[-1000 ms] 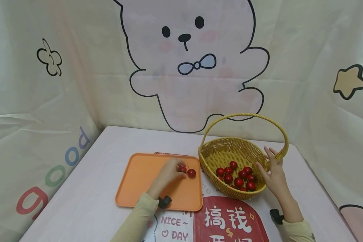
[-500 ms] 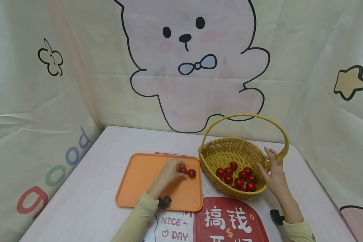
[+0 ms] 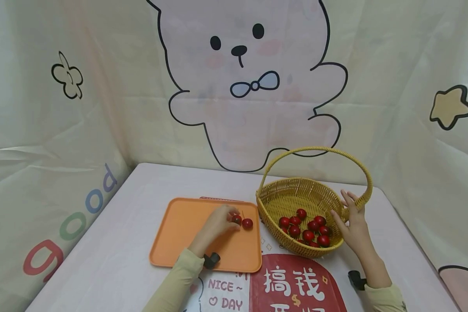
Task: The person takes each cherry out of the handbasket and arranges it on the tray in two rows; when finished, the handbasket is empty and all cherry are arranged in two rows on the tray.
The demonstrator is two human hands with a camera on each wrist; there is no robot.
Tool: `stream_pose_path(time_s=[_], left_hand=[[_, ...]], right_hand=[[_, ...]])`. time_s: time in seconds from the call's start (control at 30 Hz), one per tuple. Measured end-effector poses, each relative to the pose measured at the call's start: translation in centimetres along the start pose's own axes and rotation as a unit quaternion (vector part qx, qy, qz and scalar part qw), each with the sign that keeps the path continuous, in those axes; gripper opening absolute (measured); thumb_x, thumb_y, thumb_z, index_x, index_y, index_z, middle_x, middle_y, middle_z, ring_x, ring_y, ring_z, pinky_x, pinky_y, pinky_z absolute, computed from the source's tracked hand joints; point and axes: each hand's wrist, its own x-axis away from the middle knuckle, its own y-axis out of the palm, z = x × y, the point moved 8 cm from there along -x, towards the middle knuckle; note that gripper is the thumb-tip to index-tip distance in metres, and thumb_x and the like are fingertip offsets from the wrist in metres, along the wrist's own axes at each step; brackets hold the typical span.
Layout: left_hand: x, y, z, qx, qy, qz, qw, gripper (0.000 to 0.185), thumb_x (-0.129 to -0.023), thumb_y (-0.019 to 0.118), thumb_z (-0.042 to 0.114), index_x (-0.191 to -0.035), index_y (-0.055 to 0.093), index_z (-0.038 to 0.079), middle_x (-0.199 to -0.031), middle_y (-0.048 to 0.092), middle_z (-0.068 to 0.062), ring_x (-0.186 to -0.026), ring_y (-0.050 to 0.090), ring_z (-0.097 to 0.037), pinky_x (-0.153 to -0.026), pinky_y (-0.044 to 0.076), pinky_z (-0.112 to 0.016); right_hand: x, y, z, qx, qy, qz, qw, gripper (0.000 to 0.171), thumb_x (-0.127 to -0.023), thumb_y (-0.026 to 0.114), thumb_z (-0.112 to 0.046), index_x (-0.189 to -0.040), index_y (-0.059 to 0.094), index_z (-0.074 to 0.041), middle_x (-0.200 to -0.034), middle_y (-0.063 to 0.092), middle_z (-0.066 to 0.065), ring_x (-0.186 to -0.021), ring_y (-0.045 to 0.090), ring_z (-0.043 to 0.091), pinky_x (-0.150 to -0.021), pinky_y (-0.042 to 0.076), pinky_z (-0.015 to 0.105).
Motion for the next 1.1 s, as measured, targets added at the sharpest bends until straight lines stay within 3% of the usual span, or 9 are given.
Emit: stream_pose_path(time_s=[0.27, 0.73, 0.9, 1.1], left_hand=[[0.2, -0.2, 0.1, -0.007, 0.013, 0.011, 0.9998, 0.027, -0.073, 0.077, 0.007, -0.099, 0.068, 0.005, -0.092, 0.066, -0.006, -0.077, 0.058, -0.018, -0.069, 0.048, -0.029], [0.4, -0.4, 0.2, -0.019, 0.003, -0.004, 0.9998, 0.03, -0.075, 0.076, 0.013, -0.104, 0.067, 0.008, -0.099, 0.065, -0.006, -0.088, 0.059, -0.02, -0.077, 0.049, -0.034], [0.5, -0.8, 1.4, -0.017, 0.011, 0.003, 0.9998, 0.031, -0.079, 0.074, 0.017, -0.108, 0.066, 0.01, -0.107, 0.063, -0.005, -0.093, 0.058, -0.022, -0.08, 0.049, -0.035], [0.1, -0.9, 4.6, -0.032, 0.08, 0.017, 0.9961, 0.027, -0.084, 0.069, 0.018, -0.11, 0.067, 0.01, -0.106, 0.062, -0.006, -0.099, 0.058, -0.024, -0.083, 0.049, -0.034]], right_hand=[[0.1, 0.0, 0.0, -0.004, 0.001, -0.002, 1.0, 0.077, -0.082, 0.066, 0.001, -0.146, 0.026, -0.015, -0.14, 0.023, 0.024, -0.112, 0.046, 0.049, -0.072, 0.04, 0.071], [0.0, 0.0, 0.1, -0.003, 0.004, -0.002, 1.0, 0.076, -0.083, 0.066, 0.0, -0.146, 0.026, -0.015, -0.14, 0.022, 0.023, -0.112, 0.046, 0.049, -0.072, 0.041, 0.069], [0.0, 0.0, 0.0, -0.003, 0.01, -0.007, 1.0, 0.075, -0.083, 0.066, -0.001, -0.145, 0.026, -0.014, -0.14, 0.022, 0.023, -0.113, 0.046, 0.049, -0.073, 0.042, 0.067], [0.1, -0.1, -0.2, -0.005, 0.009, -0.003, 1.0, 0.075, -0.084, 0.065, -0.002, -0.146, 0.026, -0.015, -0.14, 0.022, 0.023, -0.113, 0.046, 0.049, -0.072, 0.042, 0.068]])
